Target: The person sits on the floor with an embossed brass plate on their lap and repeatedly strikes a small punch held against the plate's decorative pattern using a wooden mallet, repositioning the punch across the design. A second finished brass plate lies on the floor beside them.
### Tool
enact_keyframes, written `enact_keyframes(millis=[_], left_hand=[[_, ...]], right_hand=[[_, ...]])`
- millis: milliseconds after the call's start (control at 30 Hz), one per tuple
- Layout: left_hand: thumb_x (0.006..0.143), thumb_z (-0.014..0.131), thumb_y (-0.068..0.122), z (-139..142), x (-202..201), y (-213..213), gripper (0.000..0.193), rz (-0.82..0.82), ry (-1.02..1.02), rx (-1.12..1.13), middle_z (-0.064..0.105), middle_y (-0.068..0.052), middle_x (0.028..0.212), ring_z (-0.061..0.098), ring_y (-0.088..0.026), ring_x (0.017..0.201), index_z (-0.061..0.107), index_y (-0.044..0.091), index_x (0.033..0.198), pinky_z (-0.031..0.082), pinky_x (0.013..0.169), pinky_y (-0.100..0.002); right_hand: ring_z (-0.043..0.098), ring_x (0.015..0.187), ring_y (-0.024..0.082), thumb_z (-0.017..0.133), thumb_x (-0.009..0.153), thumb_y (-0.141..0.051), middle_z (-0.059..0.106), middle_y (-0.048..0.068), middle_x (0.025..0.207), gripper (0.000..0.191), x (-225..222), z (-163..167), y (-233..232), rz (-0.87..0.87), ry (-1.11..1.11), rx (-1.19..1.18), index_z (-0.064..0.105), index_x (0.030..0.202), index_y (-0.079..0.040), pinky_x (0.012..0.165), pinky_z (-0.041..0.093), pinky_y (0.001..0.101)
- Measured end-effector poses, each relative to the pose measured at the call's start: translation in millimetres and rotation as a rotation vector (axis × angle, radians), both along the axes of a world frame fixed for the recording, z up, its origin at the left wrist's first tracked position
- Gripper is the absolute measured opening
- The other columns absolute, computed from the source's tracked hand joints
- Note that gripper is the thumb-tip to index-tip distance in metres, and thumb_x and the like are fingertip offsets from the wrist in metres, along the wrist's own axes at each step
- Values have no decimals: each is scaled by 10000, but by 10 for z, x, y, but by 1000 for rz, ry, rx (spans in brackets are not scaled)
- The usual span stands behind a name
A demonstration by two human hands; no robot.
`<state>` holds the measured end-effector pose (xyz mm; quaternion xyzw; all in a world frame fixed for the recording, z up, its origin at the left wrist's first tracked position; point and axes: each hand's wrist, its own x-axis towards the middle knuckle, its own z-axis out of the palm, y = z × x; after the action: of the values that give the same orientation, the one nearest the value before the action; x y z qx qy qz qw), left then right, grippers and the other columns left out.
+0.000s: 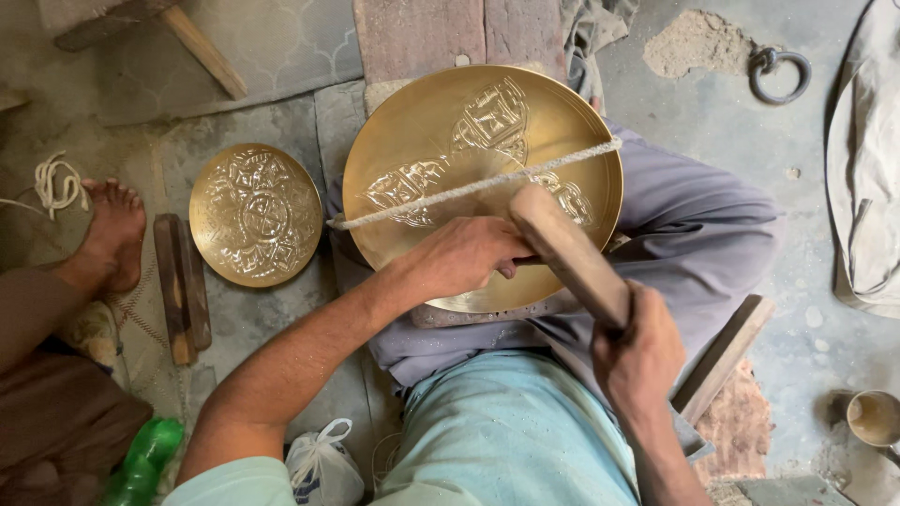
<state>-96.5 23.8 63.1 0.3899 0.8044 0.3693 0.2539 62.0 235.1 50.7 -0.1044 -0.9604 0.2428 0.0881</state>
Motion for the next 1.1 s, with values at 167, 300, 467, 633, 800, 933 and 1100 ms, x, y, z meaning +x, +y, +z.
enact_keyframes(millis=[167, 300, 467, 633, 800, 933, 1100], left_hand=[[764, 592, -103, -19, 13, -22, 477, 21, 1, 35, 726, -90, 970, 758, -232, 855, 684, 98, 1187, 560, 735, -423], [799, 570, -116, -30, 22, -24, 410, 39, 0, 29, 730, -81, 1013, 774, -212, 853, 670, 81, 1145, 578, 751, -414], [761, 568, -125, -67, 37, -46, 488, 77, -41, 20, 739, -92, 977, 773, -233, 833, 682, 104, 1176, 578, 754, -422], [801, 650, -61, -115, 67, -91, 314, 111, 92, 86, 725, -122, 942, 731, -319, 921, 660, 60, 1090, 555, 779, -453], [760, 604, -108, -114, 58, -77, 510, 98, 47, 25, 738, -101, 906, 741, -296, 852, 705, 134, 1198, 553, 761, -452], [795, 603, -104, -77, 87, -102, 386, 144, -39, 17, 707, -117, 922, 760, -269, 885, 671, 72, 1131, 558, 764, -438], [773, 643, -85, -79, 102, -105, 436, 143, 115, 126, 722, -127, 1012, 717, -319, 925, 689, 84, 1173, 553, 768, -450]], right_hand=[[654, 802, 208, 731, 919, -101, 680, 158, 894, 296, -3, -2, 39, -223, -98, -500, 524, 1117, -26, 745, 544, 388], [713, 905, 349, 738, 851, -38, 693, 234, 1013, 404, -16, 14, 90, -73, -46, -121, 598, 1230, -36, 780, 528, 428], [675, 886, 321, 759, 838, -65, 702, 198, 982, 386, -59, 63, 137, -39, -142, -209, 578, 1178, -45, 770, 522, 426], [656, 740, 280, 747, 866, -94, 679, 204, 927, 375, -100, 100, 143, -274, -191, -507, 580, 1199, -46, 679, 515, 403], [676, 907, 359, 760, 789, -25, 705, 200, 1015, 423, -128, 86, 133, 98, -135, 78, 592, 1176, -29, 741, 522, 450], [653, 849, 252, 745, 879, -82, 681, 128, 952, 363, -122, 78, 154, -162, -118, -559, 537, 1168, -8, 752, 535, 382], [672, 907, 362, 747, 823, -18, 707, 189, 989, 390, -135, 81, 195, 60, -143, 19, 615, 1186, -69, 772, 514, 445]])
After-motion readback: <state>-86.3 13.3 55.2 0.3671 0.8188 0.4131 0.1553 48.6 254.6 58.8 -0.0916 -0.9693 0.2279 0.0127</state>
